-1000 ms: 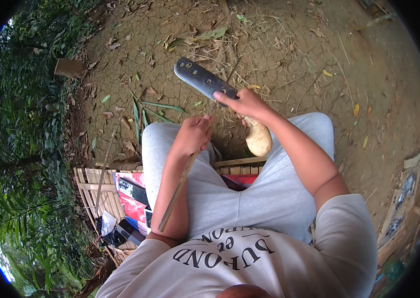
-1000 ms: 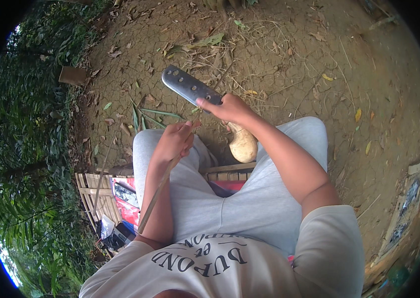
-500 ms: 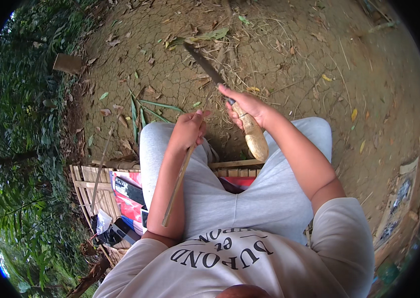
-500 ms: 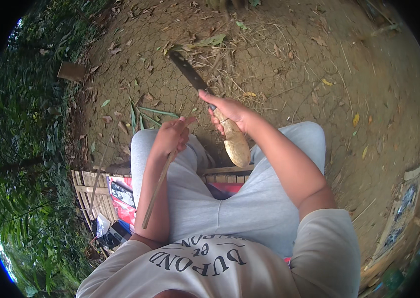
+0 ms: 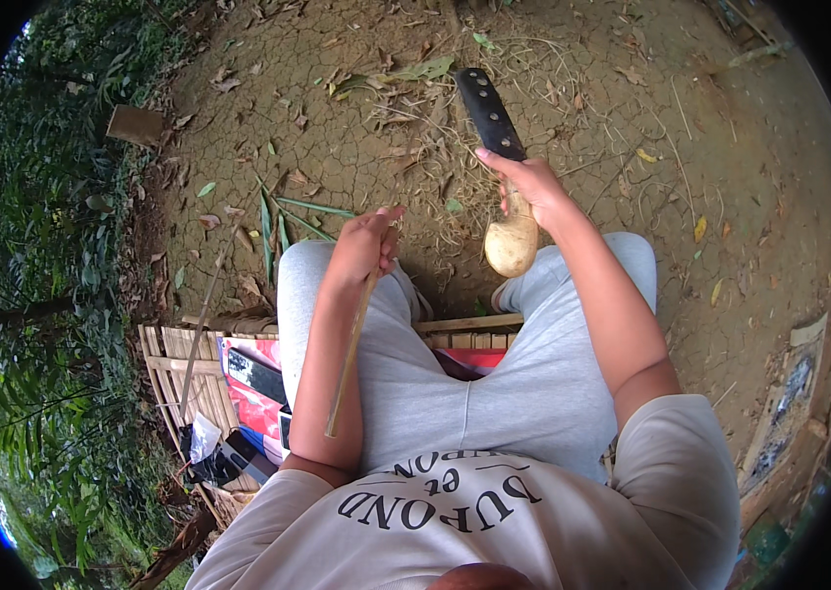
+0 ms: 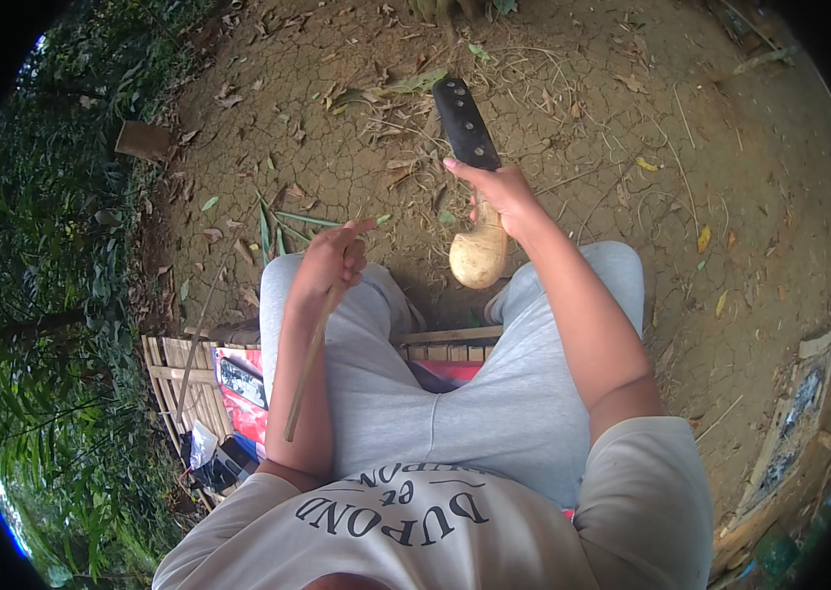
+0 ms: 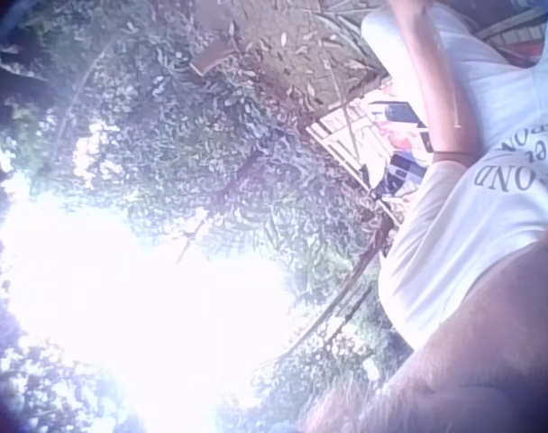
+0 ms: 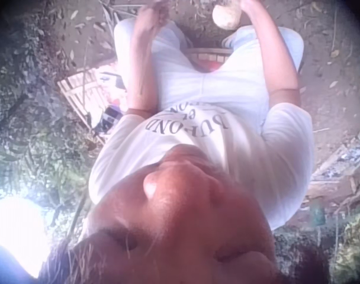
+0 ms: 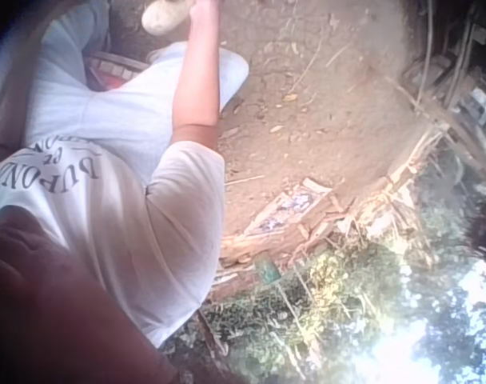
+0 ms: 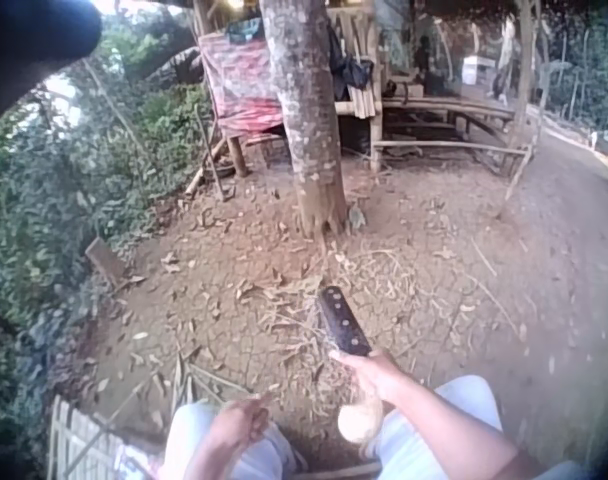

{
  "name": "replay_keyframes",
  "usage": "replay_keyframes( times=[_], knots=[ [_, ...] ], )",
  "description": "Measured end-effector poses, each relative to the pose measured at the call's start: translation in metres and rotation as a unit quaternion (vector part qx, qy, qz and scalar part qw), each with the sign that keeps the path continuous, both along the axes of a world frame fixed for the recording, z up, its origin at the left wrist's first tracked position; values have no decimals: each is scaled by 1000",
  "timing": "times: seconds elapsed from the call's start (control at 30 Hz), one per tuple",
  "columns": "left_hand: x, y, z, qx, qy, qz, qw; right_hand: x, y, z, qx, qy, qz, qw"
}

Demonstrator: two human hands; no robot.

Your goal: The person shaves a thin wooden stick using a large blade, repeatedly scraping the surface to remove layers.

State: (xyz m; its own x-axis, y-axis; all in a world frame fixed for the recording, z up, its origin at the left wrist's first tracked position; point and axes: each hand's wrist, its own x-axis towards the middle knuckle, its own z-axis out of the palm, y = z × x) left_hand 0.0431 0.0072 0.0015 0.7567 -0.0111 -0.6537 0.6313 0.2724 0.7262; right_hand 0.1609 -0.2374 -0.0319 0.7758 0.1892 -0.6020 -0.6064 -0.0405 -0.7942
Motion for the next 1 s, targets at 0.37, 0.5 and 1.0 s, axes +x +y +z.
replay_keyframes(
  times=[0.37, 0.5, 1.0],
  knots=[
    [-7, -29, 13, 20, -57, -219, 974, 2, 13, -38, 144, 84, -63, 984],
    [-10, -36, 31, -1, -13, -208, 978, 9, 9, -37, 148, 54, -108, 982],
    [-21, -15, 25, -147, 83, -128, 977, 24, -31, -45, -159, -287, -50, 943]
  ],
)
